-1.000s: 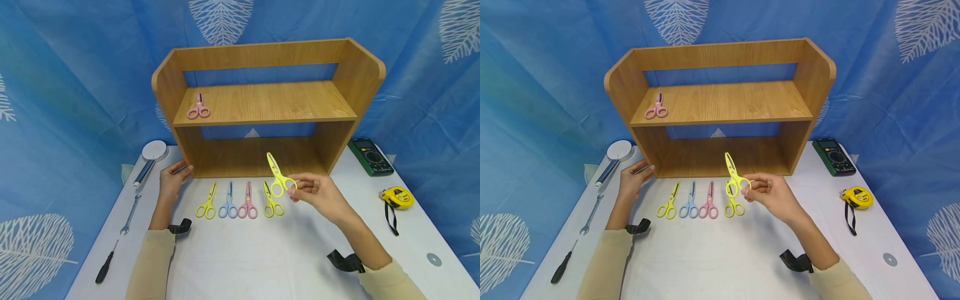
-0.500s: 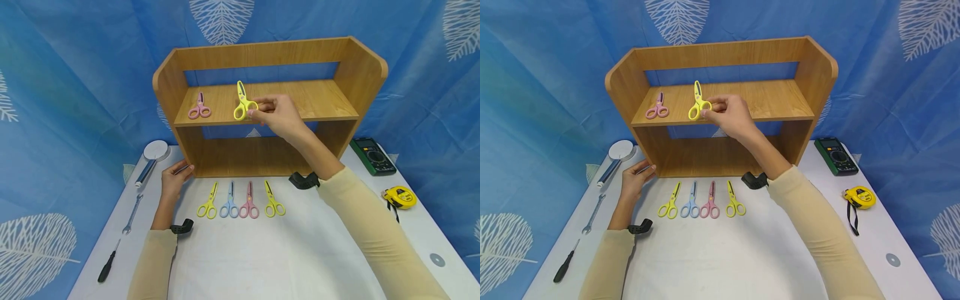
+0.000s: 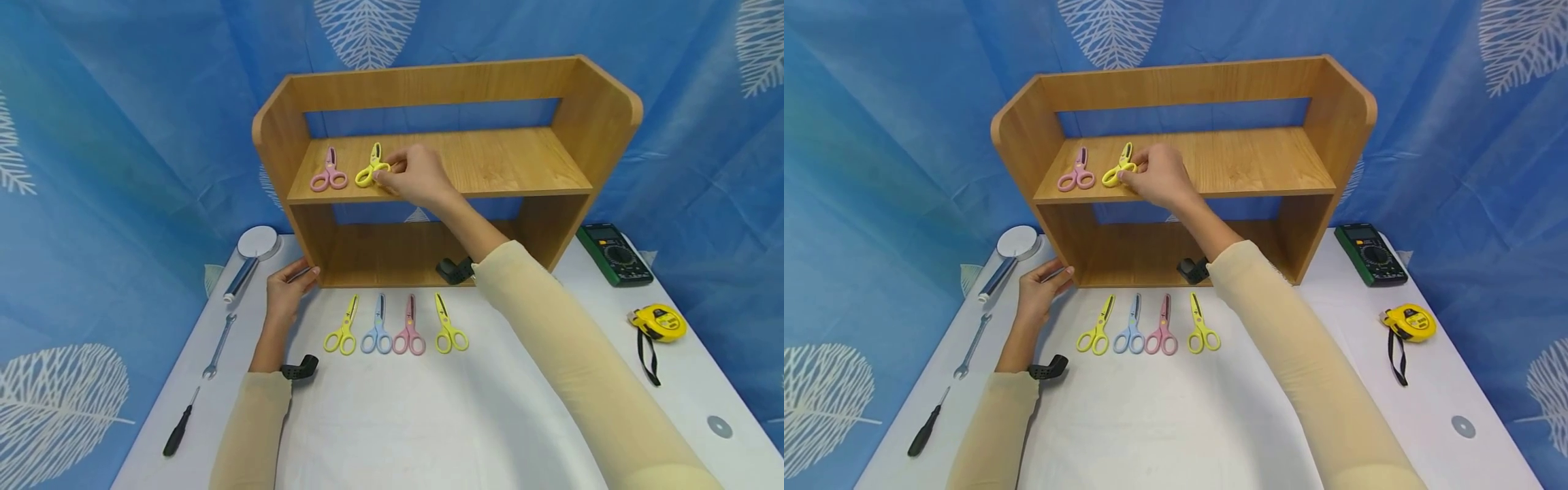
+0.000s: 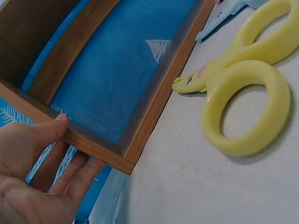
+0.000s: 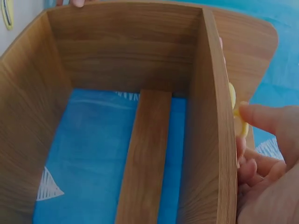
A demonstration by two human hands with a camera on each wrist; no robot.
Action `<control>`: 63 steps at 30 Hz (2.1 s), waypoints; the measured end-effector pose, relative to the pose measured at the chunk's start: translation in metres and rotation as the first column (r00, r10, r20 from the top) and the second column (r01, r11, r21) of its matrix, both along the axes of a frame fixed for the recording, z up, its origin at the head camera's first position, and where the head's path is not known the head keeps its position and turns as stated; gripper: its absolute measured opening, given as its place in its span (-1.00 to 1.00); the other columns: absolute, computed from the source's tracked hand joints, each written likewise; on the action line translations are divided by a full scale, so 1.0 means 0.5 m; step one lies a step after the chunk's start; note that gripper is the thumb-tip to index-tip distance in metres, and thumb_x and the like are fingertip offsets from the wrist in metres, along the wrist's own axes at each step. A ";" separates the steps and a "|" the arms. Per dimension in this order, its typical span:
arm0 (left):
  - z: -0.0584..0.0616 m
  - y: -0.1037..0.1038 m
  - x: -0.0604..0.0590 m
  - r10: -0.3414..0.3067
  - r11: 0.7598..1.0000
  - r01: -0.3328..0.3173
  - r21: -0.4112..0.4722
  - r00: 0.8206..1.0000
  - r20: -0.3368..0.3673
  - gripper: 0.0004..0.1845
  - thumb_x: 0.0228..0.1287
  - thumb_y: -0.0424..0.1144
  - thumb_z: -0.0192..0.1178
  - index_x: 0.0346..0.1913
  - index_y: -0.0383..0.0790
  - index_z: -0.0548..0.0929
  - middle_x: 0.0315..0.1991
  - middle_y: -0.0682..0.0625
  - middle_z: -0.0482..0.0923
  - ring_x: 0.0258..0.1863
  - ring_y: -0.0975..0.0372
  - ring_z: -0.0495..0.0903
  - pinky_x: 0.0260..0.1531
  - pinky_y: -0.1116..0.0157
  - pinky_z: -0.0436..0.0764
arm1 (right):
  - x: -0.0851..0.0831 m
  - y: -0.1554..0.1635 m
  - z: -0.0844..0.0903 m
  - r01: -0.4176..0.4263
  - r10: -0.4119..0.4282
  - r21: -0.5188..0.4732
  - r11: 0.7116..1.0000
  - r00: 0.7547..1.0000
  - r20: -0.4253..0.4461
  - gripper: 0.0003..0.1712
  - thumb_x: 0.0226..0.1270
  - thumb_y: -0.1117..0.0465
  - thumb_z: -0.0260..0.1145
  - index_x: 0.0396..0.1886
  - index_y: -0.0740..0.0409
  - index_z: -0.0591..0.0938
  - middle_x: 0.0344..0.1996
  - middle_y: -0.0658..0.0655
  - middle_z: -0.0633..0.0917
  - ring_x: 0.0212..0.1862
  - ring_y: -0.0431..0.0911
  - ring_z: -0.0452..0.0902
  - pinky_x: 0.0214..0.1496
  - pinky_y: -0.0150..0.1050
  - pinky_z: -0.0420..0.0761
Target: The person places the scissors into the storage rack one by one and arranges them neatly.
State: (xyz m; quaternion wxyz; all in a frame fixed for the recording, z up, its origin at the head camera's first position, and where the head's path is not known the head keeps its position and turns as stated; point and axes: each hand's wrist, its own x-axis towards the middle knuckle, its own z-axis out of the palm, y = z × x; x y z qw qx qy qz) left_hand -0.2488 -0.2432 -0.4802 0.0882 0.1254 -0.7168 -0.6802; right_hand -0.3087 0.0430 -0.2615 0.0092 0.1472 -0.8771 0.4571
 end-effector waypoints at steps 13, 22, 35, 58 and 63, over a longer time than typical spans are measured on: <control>0.004 0.003 0.004 0.009 1.000 -0.009 -0.007 1.000 0.008 -0.48 0.29 -0.25 0.46 0.31 -0.17 0.65 0.31 -0.14 0.60 0.23 0.03 0.66 0.11 0.25 0.74 | 0.023 0.016 -0.009 -0.009 0.010 0.024 1.000 0.999 -0.051 -0.46 0.41 -0.01 0.42 0.28 0.14 0.62 0.10 0.11 0.64 0.09 -0.07 0.58 0.07 -0.23 0.71; 0.004 0.003 0.010 0.001 1.000 -0.001 -0.001 1.000 0.016 -0.47 0.30 -0.24 0.46 0.32 -0.17 0.64 0.30 -0.15 0.60 0.18 0.11 0.69 0.12 0.25 0.74 | 0.110 0.118 -0.034 -0.054 0.047 -0.063 0.997 0.993 -0.110 -0.54 0.41 0.03 0.43 0.21 0.11 0.64 0.01 0.09 0.69 -0.06 -0.05 0.62 -0.05 -0.22 0.67; 0.004 0.000 0.011 -0.019 0.997 0.019 0.072 1.000 -0.002 -0.50 0.30 -0.32 0.44 0.29 -0.26 0.65 0.20 -0.16 0.65 -0.10 0.36 0.76 0.15 0.14 0.72 | 0.234 0.261 -0.209 -0.081 0.078 0.032 0.996 0.995 0.064 -0.56 0.42 0.06 0.44 0.20 0.11 0.63 -0.07 0.10 0.72 -0.07 -0.04 0.62 -0.04 -0.33 0.66; 0.007 0.004 0.009 0.009 0.998 -0.010 0.055 1.000 0.012 -0.47 0.28 -0.29 0.47 0.30 -0.29 0.64 0.15 -0.10 0.68 -0.12 0.40 0.75 0.17 0.14 0.71 | 0.302 0.245 -0.437 -0.038 0.001 0.140 0.989 0.966 0.257 -0.40 0.18 0.23 0.59 0.22 0.27 0.65 -0.04 0.14 0.66 -0.23 -0.13 0.47 -0.31 -0.35 0.49; 0.008 0.004 0.010 0.016 0.999 -0.016 0.040 1.000 0.015 -0.47 0.29 -0.27 0.46 0.30 -0.27 0.64 0.22 -0.15 0.65 -0.10 0.38 0.74 0.15 0.17 0.72 | 0.302 0.228 -0.440 -0.007 -0.036 0.204 0.979 0.977 0.209 -0.49 0.14 0.26 0.61 0.11 0.25 0.72 -0.11 0.11 0.65 -0.30 -0.14 0.43 -0.32 -0.35 0.45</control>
